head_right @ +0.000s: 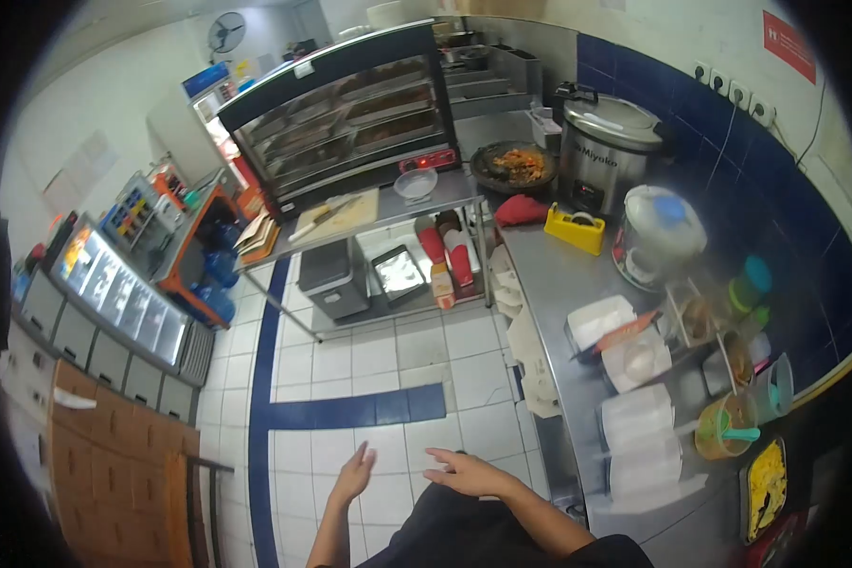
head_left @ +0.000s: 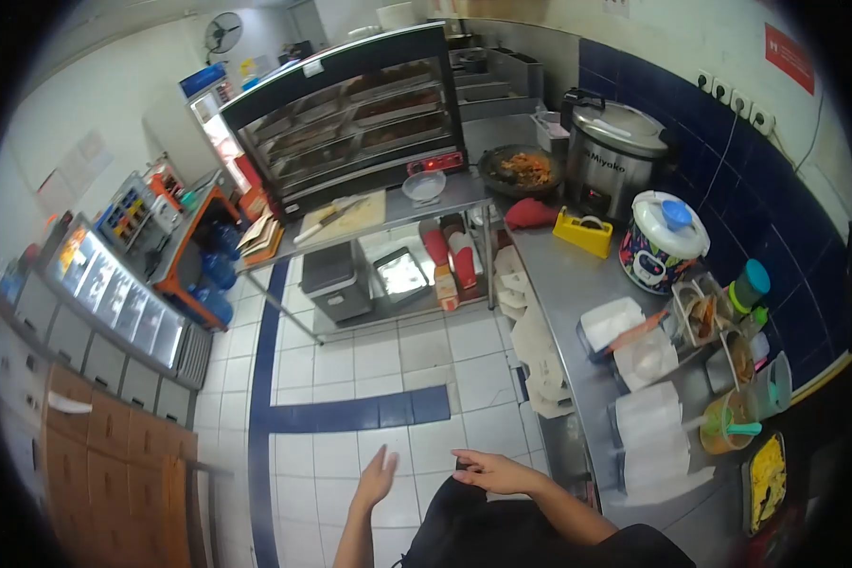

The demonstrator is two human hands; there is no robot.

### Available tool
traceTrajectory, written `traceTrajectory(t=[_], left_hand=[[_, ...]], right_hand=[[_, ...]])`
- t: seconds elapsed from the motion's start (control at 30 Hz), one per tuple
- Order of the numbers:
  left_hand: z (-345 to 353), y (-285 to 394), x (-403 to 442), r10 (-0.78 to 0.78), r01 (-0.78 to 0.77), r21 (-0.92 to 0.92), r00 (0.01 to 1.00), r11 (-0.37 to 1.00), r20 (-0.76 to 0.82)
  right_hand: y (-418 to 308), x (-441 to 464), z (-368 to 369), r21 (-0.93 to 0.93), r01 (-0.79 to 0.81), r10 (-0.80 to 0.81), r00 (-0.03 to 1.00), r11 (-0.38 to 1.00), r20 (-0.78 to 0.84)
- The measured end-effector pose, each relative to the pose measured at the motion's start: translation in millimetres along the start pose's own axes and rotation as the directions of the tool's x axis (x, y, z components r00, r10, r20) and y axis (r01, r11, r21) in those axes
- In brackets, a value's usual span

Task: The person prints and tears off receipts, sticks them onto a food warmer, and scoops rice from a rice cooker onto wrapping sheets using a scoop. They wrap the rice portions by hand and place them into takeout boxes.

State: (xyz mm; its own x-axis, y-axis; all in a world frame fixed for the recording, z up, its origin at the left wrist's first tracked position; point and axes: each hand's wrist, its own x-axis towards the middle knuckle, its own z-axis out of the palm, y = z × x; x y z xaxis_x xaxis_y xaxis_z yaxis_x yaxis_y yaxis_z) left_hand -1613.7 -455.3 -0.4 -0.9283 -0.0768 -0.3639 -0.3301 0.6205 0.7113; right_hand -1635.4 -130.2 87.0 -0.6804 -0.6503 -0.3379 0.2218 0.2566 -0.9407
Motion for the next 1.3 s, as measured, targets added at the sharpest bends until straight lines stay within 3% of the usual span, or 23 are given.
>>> traceTrajectory(t=[0.07, 0.1, 0.13, 0.2, 0.27, 0.43, 0.6, 0.73, 0.83, 0.93, 1.0, 1.1, 1.2, 1.27, 1.3], left_hand=[[-8, 91, 63, 0.014, -0.008, -0.03, 0.984, 1.0, 0.177], [6, 105, 112, 0.17, -0.166, -0.041, 0.966, 0.985, 0.193], [16, 131, 151, 0.317, -0.314, -0.05, 0.924, 0.948, 0.212], [38, 198, 222, 0.296, -0.349, 0.053, 0.859, 0.936, 0.418], [92, 231, 307, 0.655, -0.704, -0.005, 0.659, 0.711, 0.37], [156, 391, 454, 0.608, -0.783, 0.289, 0.614, 0.551, 0.504], [216, 491, 598, 0.67, -0.747, 0.524, 0.636, 0.41, 0.383], [228, 520, 673, 0.732, -0.767, 0.545, 0.578, 0.338, 0.36], [224, 514, 732, 0.712, -0.849, 0.457, 0.493, 0.267, 0.5], [195, 496, 779, 0.704, -0.847, 0.483, 0.482, 0.221, 0.522], [151, 493, 806, 0.684, -0.791, 0.58, 0.533, 0.194, 0.498], [96, 506, 842, 0.527, -0.648, 0.602, 0.75, 0.466, 0.4], [62, 540, 887, 0.4, -0.392, 0.605, 0.907, 0.693, 0.129], [52, 579, 911, 0.154, -0.123, 0.296, 0.984, 0.947, -0.086], [61, 564, 929, 0.373, -0.319, 0.498, 0.928, 0.806, -0.009]], right_hand=[[-12, 28, -43, -0.087, -0.101, 0.095, 0.993, 0.991, -0.064], [-4, 43, -62, -0.05, -0.024, 0.018, 0.993, 0.998, -0.12], [-12, 50, -84, 0.037, -0.034, 0.039, 0.985, 0.999, -0.167], [-27, 66, -130, 0.211, -0.013, 0.069, 0.963, 0.977, -0.261], [-23, 85, -175, 0.269, 0.1, 0.033, 0.892, 0.958, -0.451], [-7, 146, -287, 0.456, 0.215, 0.166, 0.732, 0.863, -0.66], [-26, 206, -398, 0.421, 0.235, 0.171, 0.664, 0.876, -0.728], [-82, 245, -471, 0.304, 0.158, 0.151, 0.605, 0.939, -0.781], [-104, 271, -506, 0.251, 0.11, 0.137, 0.602, 0.962, -0.787], [-107, 291, -528, 0.212, 0.006, 0.169, 0.581, 0.977, -0.796], [-104, 305, -539, 0.304, -0.05, 0.279, 0.558, 0.951, -0.782], [-121, 328, -564, 0.425, -0.091, 0.396, 0.575, 0.9, -0.715], [-176, 348, -617, 0.235, -0.006, 0.18, 0.664, 0.972, -0.726], [-205, 364, -676, 0.063, 0.057, 0.013, 0.631, 0.996, -0.775], [-220, 372, -706, -0.02, 0.082, -0.066, 0.612, 0.996, -0.788]])
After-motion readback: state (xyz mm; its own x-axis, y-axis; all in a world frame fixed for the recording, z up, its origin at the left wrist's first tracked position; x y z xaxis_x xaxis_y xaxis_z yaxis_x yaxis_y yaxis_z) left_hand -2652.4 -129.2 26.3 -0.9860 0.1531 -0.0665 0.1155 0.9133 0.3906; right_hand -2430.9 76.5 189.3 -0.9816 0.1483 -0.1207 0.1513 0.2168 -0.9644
